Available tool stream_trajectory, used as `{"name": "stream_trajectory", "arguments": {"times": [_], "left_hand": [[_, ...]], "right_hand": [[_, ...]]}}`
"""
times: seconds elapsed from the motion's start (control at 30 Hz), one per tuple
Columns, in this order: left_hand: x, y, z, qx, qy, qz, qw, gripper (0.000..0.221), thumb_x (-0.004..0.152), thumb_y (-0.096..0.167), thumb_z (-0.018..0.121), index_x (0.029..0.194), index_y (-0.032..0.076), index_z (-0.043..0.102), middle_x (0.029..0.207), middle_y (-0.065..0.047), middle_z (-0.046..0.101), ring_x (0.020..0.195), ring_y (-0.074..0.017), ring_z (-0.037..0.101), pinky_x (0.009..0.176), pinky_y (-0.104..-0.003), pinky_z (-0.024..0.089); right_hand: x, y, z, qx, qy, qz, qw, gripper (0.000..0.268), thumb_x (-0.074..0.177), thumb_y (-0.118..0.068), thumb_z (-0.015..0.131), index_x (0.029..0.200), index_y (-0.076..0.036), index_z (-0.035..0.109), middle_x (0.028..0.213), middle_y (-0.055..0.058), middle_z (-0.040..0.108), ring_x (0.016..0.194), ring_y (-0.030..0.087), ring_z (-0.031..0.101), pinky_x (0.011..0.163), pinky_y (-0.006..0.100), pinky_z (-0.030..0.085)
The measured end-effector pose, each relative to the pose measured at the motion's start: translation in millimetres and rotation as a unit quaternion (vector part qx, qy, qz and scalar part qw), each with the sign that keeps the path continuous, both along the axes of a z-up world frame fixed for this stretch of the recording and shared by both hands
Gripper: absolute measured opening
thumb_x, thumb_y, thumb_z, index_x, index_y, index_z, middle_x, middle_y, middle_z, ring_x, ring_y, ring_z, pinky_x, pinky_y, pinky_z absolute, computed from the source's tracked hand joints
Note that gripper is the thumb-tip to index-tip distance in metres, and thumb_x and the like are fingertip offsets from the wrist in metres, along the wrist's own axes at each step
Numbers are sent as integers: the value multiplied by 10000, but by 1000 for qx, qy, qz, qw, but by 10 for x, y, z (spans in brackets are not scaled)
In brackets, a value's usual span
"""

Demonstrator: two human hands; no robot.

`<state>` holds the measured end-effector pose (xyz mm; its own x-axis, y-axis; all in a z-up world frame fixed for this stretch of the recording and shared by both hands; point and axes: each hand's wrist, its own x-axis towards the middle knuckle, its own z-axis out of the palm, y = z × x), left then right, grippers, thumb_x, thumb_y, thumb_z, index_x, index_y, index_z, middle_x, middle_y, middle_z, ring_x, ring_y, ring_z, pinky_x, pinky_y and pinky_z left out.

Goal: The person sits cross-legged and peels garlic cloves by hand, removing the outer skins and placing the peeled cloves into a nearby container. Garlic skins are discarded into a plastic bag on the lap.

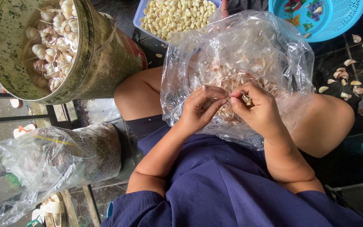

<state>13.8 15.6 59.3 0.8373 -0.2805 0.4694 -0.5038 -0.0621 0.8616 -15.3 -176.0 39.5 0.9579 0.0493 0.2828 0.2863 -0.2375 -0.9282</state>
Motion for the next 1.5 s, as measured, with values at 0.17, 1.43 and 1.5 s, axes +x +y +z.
{"name": "stream_trajectory", "arguments": {"times": [0.17, 1.43, 1.5], "left_hand": [[-43, -29, -182, -63, 59, -24, 996, 99, 902, 47, 792, 987, 58, 744, 979, -116, 770, 877, -263, 731, 785, -353, 565], [1284, 135, 284, -246, 394, 12, 886, 940, 886, 670, 444, 1582, 51, 323, 1616, -241, 374, 1167, -303, 620, 976, -415, 541], [1018, -41, 389, -204, 399, -11, 894, 972, 895, 731, 305, 1572, 35, 338, 1582, -206, 434, 1102, -236, 569, 805, -298, 488]], "right_hand": [[-3, -17, -206, 17, -1, 11, 1000, 75, 945, -87, 748, 939, -39, 691, 839, 124, 673, 742, 218, 621, 658, 351, 500], [317, 10, -121, -97, -14, 1, 995, 391, 921, 39, 788, 1227, -22, 553, 996, 85, 632, 805, 170, 644, 742, 302, 563], [325, 47, 7, -86, -114, -27, 989, 192, 1049, -65, 625, 1175, 77, 604, 1121, 191, 613, 1100, 328, 630, 1018, 401, 532]]}}
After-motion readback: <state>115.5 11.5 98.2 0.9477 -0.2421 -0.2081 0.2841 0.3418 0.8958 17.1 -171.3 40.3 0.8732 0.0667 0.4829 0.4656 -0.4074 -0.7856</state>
